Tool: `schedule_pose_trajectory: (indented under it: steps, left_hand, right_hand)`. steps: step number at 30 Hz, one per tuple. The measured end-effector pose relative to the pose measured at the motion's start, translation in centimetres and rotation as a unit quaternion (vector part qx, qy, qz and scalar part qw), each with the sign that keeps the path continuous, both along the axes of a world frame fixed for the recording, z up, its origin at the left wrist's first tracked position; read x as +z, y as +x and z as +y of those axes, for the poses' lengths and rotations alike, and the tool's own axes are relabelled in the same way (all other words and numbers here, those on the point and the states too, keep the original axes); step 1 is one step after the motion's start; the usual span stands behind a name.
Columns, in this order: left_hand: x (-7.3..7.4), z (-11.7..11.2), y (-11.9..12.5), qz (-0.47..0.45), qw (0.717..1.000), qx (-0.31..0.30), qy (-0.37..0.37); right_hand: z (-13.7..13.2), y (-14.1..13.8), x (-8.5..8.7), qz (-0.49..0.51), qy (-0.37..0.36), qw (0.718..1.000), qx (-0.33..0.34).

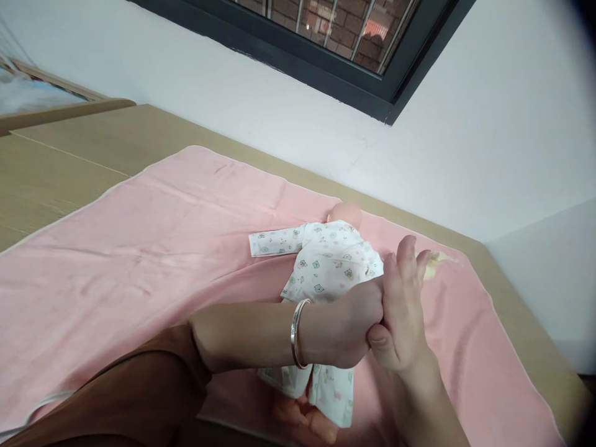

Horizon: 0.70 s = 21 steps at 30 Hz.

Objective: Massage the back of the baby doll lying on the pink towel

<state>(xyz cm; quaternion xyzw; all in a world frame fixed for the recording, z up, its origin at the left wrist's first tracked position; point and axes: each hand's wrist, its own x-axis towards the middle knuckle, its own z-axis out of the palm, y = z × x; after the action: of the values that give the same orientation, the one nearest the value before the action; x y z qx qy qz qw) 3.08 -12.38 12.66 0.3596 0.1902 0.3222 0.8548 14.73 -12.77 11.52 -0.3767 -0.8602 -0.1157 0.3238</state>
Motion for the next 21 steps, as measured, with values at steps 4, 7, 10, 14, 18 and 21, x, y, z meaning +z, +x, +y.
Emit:
schedule_pose_trajectory:
  steps: [4,7,10,14,18,21]
  left_hand:
    - [1.6,-0.7,-1.0,0.012,0.997,-0.033,-0.067]
    - [2.9,-0.7,-2.0,-0.004,0.997,-0.031,-0.076]
    - [3.6,-0.7,-2.7,-0.036,0.998,-0.028,-0.04]
    - [2.9,-0.3,-2.5,-0.051,0.999,-0.003,0.013]
    - [1.7,1.3,-1.5,-0.017,0.997,0.074,-0.002]
    - [1.2,3.7,-0.9,0.016,0.991,0.131,-0.024]
  right_hand:
    - [-0.6,-0.2,0.4,-0.021,0.007,1.0,-0.004]
    - [-0.9,-0.2,0.6,-0.037,0.027,0.999,0.002]
    - [-1.0,-0.3,0.6,-0.033,0.028,0.999,-0.011]
    - [-0.7,-0.1,0.3,-0.012,-0.01,0.999,-0.036]
    - [1.0,0.4,-0.5,0.025,-0.052,0.996,-0.07]
    - [3.0,0.3,-1.9,0.047,-0.12,0.988,-0.089]
